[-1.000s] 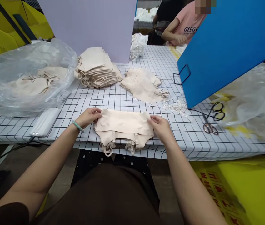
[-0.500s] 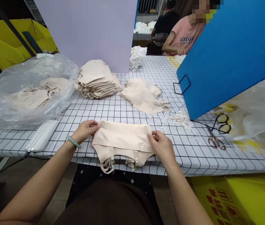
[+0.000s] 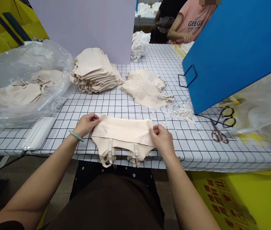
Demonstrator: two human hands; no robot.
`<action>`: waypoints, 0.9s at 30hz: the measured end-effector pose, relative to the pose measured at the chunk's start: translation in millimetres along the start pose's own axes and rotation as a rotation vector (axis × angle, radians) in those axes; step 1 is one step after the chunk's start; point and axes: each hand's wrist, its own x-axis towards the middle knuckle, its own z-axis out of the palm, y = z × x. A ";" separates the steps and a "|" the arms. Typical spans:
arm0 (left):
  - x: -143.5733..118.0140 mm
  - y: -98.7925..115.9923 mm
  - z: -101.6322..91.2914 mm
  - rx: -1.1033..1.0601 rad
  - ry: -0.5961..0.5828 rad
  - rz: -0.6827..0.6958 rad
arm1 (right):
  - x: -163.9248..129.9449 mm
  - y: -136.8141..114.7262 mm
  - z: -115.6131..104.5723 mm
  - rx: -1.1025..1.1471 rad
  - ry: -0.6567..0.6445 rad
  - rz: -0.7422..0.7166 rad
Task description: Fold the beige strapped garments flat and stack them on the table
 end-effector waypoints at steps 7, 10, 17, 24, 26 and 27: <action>-12.3 22.8 22.0 0.542 0.083 0.428 | -8.2 -26.4 3.2 -0.314 0.215 -0.409; -15.7 27.7 42.0 0.661 -0.175 0.466 | 2.8 -30.5 13.5 -0.381 -0.013 -0.481; -14.1 15.2 55.1 0.650 -0.262 0.396 | 17.9 -12.3 38.5 -0.380 -0.202 -0.374; -6.7 17.4 19.5 0.577 0.081 0.266 | 17.4 -2.4 17.7 -0.161 -0.024 -0.325; -4.0 15.5 6.0 0.581 0.108 0.151 | 19.1 3.6 8.9 -0.134 0.103 -0.242; -2.8 14.7 0.7 0.584 0.081 0.092 | 20.1 5.9 5.7 -0.145 0.117 -0.193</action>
